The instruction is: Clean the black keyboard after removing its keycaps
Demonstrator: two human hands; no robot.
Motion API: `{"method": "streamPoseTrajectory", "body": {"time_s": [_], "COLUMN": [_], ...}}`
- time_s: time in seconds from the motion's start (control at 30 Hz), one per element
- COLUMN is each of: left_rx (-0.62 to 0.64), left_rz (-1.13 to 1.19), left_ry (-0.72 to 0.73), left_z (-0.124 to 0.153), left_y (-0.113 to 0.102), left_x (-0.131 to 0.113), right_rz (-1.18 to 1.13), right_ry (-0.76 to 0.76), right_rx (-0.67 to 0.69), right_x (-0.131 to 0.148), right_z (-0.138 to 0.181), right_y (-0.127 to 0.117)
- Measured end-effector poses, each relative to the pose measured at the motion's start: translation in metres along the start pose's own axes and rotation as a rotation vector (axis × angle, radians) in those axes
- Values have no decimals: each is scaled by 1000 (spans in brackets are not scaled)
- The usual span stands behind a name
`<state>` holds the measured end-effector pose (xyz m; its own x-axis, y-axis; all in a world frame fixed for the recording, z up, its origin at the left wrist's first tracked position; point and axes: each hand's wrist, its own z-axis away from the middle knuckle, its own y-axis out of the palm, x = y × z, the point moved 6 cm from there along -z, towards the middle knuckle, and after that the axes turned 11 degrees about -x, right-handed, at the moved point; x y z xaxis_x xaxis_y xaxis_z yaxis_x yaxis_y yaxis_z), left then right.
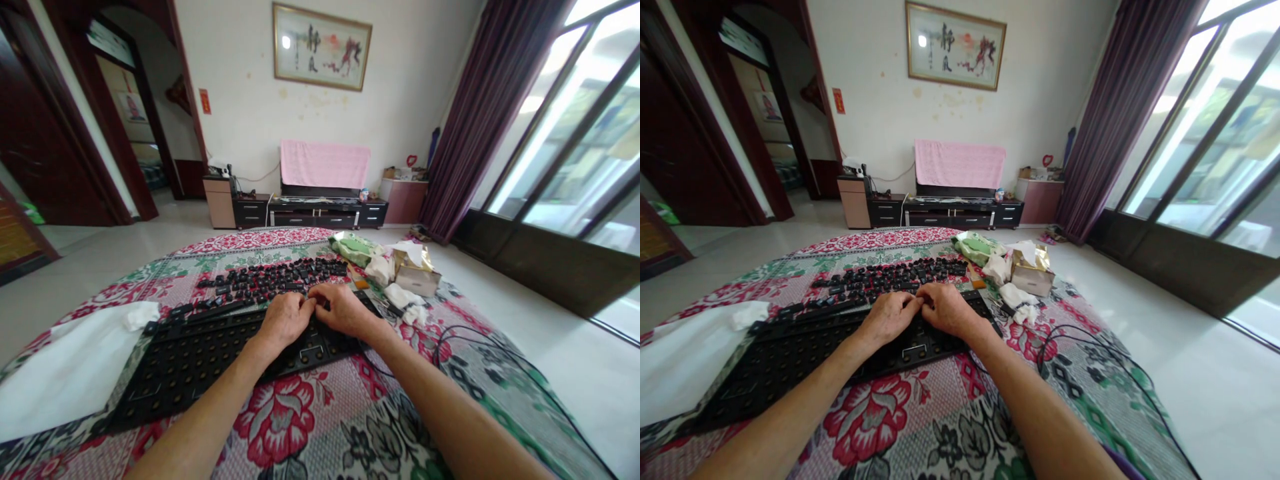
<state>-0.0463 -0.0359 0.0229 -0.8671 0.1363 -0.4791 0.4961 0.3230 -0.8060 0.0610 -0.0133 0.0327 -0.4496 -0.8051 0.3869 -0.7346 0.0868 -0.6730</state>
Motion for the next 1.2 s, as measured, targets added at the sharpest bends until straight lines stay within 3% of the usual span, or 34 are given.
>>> {"method": "streamPoseTrajectory", "body": {"time_s": [0.27,0.6,1.2], "left_rx": [-43,-77,-12], "left_rz": [131,216,184], "left_ry": [-115,-165,-152], "left_z": [-6,-6,-6], "left_y": [-6,-7,-3], "left_x": [13,15,17], "right_rz": [-126,70,3], "right_ry": [185,45,14], "right_rx": [-154,-206,-154], "right_x": [-11,5,5], "right_z": [2,3,3], "right_y": [6,-3,-1]}}
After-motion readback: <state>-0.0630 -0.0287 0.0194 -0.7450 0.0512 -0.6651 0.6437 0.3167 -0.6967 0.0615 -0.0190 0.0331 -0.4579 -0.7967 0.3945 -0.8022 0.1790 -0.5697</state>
